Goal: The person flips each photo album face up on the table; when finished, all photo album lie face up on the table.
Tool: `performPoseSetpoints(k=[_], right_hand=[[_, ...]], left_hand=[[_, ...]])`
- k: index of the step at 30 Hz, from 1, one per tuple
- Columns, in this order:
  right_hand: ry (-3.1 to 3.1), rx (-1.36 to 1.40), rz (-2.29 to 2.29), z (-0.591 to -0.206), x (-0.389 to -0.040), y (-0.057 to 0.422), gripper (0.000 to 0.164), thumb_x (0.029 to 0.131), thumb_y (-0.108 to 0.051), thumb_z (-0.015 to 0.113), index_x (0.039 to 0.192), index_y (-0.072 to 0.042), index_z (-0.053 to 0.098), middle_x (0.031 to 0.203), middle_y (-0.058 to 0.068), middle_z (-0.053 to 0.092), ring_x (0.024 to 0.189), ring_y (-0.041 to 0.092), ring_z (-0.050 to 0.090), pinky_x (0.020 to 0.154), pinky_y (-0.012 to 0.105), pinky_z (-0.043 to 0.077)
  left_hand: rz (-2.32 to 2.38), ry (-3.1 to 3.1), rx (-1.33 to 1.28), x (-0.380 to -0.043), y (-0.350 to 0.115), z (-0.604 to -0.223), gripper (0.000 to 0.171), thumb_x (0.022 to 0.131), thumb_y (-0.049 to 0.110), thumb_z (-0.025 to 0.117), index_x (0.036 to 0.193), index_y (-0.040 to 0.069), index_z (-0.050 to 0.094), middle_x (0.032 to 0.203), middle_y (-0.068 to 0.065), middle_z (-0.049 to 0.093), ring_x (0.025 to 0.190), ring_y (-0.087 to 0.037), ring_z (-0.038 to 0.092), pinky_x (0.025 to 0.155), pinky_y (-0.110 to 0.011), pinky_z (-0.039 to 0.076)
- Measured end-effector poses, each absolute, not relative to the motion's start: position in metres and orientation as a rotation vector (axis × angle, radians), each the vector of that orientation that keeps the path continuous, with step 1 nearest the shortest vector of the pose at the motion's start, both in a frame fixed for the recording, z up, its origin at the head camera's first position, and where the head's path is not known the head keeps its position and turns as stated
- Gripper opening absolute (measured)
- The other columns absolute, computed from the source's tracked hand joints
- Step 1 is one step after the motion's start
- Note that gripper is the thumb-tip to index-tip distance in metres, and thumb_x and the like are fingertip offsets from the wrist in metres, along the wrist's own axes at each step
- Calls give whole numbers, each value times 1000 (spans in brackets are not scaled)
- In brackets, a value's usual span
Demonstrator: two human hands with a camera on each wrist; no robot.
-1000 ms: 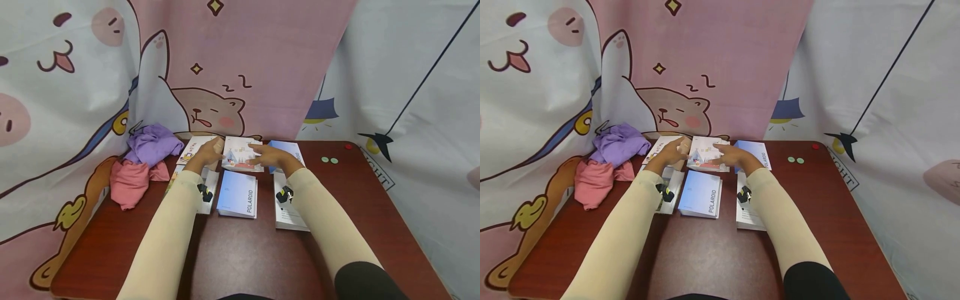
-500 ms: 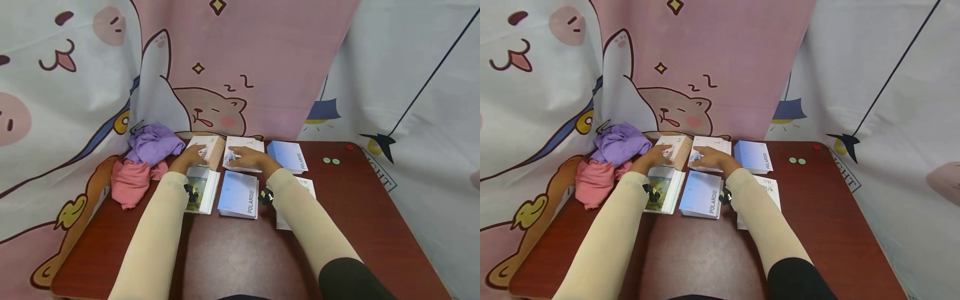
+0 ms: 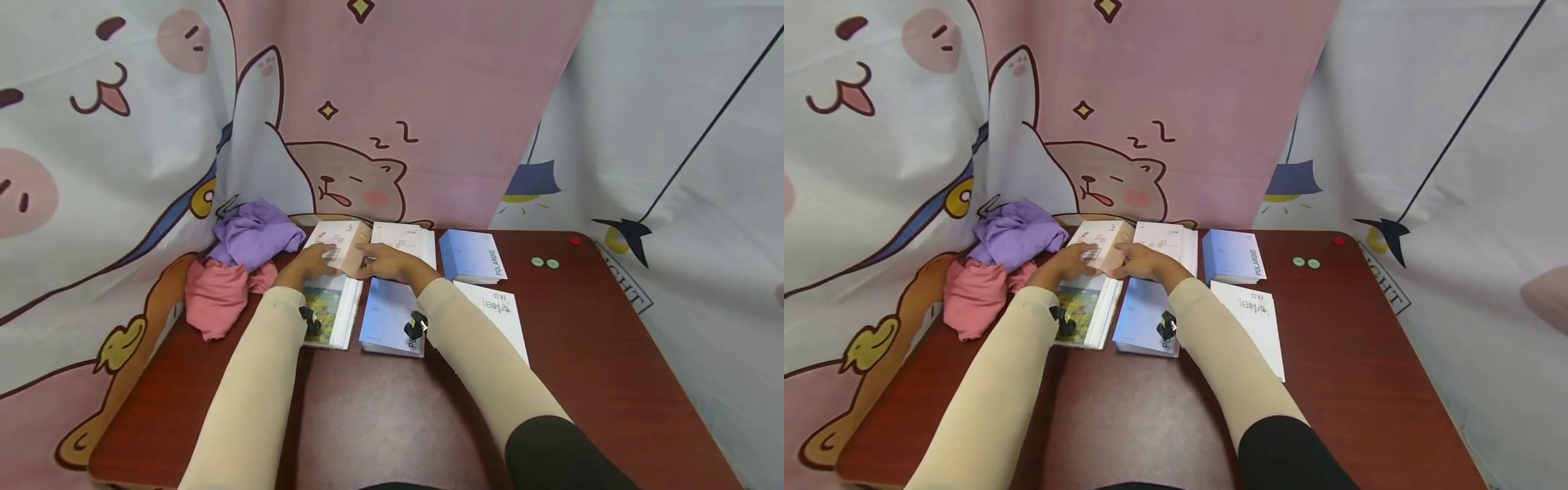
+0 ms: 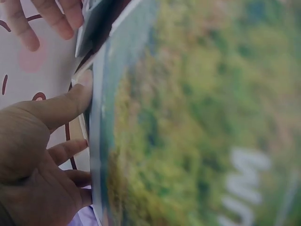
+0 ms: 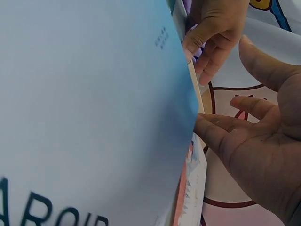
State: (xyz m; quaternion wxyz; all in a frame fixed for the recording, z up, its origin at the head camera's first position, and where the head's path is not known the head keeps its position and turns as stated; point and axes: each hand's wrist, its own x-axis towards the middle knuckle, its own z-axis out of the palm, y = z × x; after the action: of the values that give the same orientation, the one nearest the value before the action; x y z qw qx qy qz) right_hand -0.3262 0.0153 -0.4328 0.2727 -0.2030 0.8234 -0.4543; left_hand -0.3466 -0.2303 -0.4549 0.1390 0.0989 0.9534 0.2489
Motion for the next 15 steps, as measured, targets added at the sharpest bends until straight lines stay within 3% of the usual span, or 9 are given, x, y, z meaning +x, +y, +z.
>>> performPoseSetpoints(k=[5,15], right_hand=[[2182,-531,-1251,-435,-326,15,90,104,-22,76,176,-15,22,183,17,22,170,36,24,136,52,29],[2160,-550,-1244,-438,-324,15,88,106,-24,73,176,-14,22,182,19,23,170,37,23,136,56,29]], left_hand=[[627,2786,377,-346,-232,-458,72,106,22,71,167,1,39,173,-30,36,164,-47,30,137,-55,23],[476,2829,424,-344,-233,-467,69,110,29,64,168,4,37,169,-35,35,158,-51,38,133,-60,32]])
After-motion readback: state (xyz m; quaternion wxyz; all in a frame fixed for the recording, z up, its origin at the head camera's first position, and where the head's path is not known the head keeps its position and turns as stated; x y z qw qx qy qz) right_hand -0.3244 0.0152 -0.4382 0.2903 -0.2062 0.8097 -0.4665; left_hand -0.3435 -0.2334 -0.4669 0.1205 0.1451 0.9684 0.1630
